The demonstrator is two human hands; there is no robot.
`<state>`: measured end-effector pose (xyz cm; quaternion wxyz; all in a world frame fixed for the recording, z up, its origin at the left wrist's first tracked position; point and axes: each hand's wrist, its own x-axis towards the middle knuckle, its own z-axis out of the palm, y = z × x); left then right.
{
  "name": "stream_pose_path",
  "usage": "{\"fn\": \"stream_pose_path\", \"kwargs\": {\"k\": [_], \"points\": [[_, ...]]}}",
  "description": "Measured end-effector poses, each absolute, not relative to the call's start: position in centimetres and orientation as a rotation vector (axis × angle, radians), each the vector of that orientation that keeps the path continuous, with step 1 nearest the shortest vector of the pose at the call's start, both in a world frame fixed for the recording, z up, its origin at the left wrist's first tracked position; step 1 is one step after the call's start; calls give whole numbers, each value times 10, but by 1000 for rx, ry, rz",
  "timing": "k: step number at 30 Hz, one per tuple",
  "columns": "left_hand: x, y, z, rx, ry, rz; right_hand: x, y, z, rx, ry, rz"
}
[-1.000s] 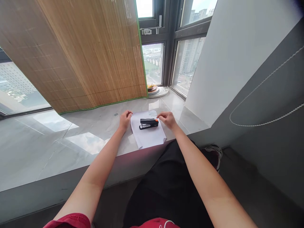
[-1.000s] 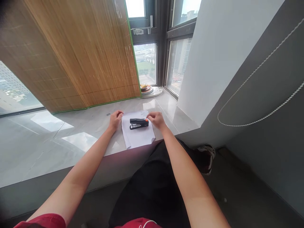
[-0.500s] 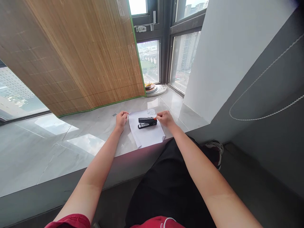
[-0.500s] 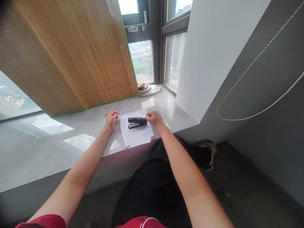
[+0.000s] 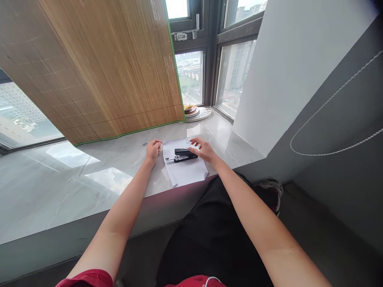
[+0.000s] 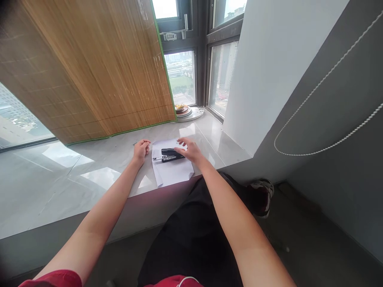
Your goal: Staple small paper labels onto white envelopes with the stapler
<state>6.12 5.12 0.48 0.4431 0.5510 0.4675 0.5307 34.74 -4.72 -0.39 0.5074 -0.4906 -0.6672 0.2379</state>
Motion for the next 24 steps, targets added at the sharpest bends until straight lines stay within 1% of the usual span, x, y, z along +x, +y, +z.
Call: {"fn": "stream_pose_path", "kwargs": {"k": [3,7,10,12,16,20,24], "points": [[63,48,10,1287,977,1341,342,-46,-10,-1180,-1792,652],[64,47,16,1070,808,1243,330,-46,-9,-1284,-1786,556],[68,45,18,973,787,1133,320,-49,-2,-1242,-1627,389],[71,40,19,953,734,992,315,-52,2,-1209,-1588,211],[77,29,22,955,628,752,311,-57,7,-1141,-1761,-150],[79,29,23,960,691,757,310,-58,7,-1048,-1961,-374],[80,34,22,947,800,827,307,-57,7,-1010,-2045,-445]]}}
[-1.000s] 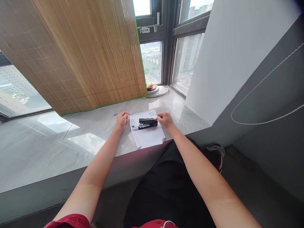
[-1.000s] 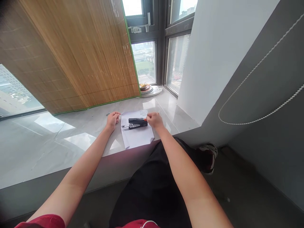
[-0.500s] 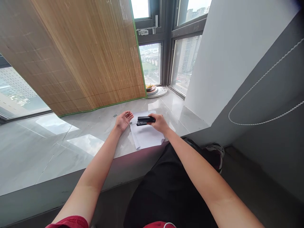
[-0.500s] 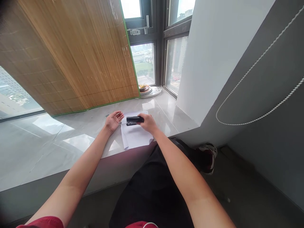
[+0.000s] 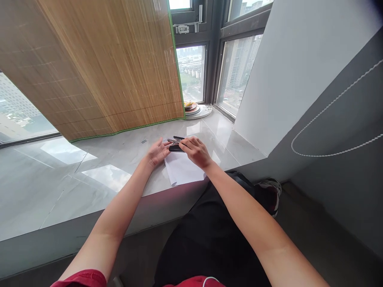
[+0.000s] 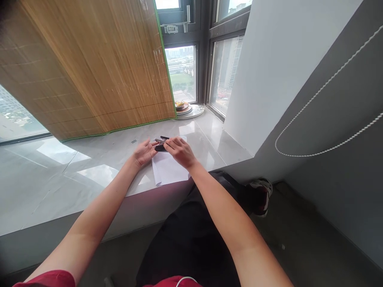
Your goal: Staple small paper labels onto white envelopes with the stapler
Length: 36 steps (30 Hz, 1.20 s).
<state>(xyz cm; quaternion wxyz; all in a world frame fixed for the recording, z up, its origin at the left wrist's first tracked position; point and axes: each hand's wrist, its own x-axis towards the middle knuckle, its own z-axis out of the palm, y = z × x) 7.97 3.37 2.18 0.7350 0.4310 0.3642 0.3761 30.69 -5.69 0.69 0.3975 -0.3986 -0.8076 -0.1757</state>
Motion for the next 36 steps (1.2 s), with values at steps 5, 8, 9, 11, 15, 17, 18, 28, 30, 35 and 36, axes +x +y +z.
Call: {"fn": "stream_pose_path", "kwargs": {"k": [5,8,9,11,15,17,18,28,30,35,36], "points": [[80,36,18,931,806,849,305,-59,8,-979,-2089,-447],[78,38,17,868,827,861,303,-60,8,-1035,-1992,-389],[77,38,17,844,833,888,303,-59,8,-1081,-1915,-341],[75,40,18,779,829,983,306,-56,7,-1199,-1719,-178],[72,43,20,683,809,1142,321,-47,2,-1310,-1546,369],[72,44,19,714,797,1174,327,-44,0,-1286,-1606,549],[72,44,19,743,791,1189,329,-43,-2,-1278,-1637,599],[76,41,3,1272,747,1059,331,-43,-3,-1289,-1774,786],[78,39,1,1308,700,1042,331,-42,-1,-1234,-1787,816],[79,34,4,1423,710,1019,326,-42,7,-1054,-1703,599],[79,34,5,1451,715,1015,323,-41,11,-1022,-1717,540]]}}
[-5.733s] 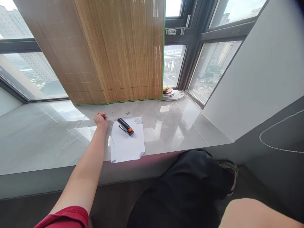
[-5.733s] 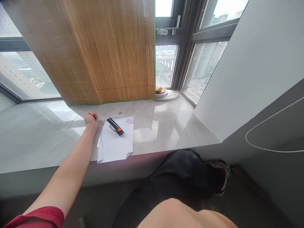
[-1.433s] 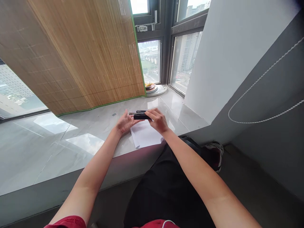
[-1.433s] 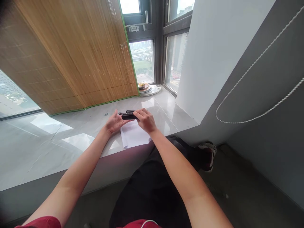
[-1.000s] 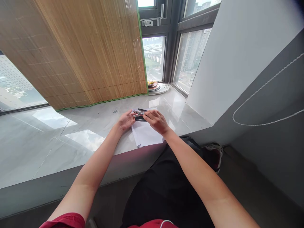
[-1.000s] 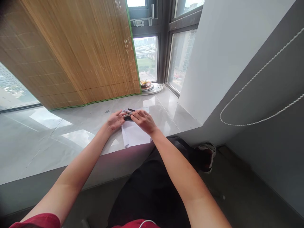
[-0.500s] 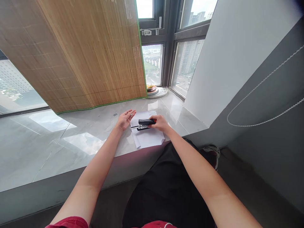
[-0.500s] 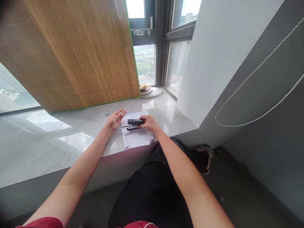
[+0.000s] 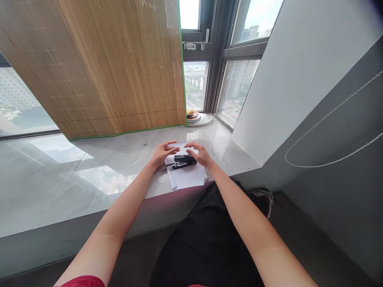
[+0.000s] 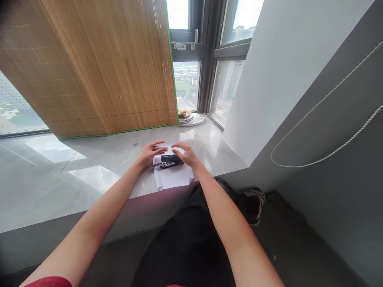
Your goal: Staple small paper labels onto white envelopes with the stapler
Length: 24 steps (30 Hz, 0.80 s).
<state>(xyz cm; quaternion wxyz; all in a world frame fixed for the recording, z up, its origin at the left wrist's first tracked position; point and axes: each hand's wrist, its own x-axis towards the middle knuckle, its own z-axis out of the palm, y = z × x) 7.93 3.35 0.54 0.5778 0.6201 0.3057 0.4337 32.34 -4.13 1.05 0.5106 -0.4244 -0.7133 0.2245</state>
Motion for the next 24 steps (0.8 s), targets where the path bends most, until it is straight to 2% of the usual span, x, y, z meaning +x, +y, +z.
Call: {"fn": "stream_pose_path", "kwargs": {"k": [3,8,12,20,24], "points": [[82,33,8,1522,704,987,313,-32,23,-947,-1811,451],[86,39,7,1502,657,1018,295,5,46,-917,-2043,504],[80,45,3,1465,641,1051,287,20,47,-834,-2182,483],[78,46,4,1570,690,967,287,25,22,-746,-2040,481],[66,54,13,1609,877,1077,319,43,9,-876,-1668,610]]}}
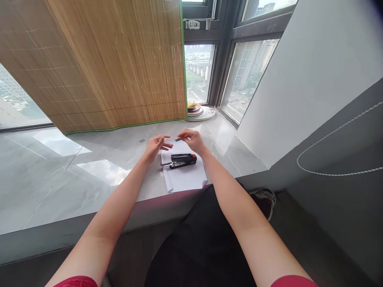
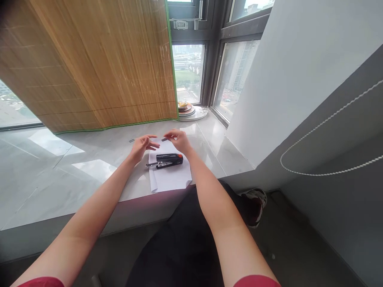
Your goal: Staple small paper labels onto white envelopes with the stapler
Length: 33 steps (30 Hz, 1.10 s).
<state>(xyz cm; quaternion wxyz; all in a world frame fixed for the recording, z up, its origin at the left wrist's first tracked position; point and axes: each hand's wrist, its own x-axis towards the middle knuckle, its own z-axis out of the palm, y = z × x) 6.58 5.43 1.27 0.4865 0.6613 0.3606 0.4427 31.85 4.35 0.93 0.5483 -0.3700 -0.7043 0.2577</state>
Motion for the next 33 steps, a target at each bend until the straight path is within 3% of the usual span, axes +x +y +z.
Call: {"fn": "stream_pose_path", "kwargs": {"k": [4,9,13,26,33], "points": [[36,69,11,1755,1548,1377,371,56,-12,-1454,-1124,606],[16,80,-5,1879,2122,1104,406,62,-28,-1688,-917,421],[17,81,-12,1962,2114,933,404,67,-27,-1742,-898,345],[18,80,-10,1988,2140,962,408,52,-19,-1484,-625,451],[19,78,-6,1968,2128,935,361,6,19,-1290,-1146,678]]}}
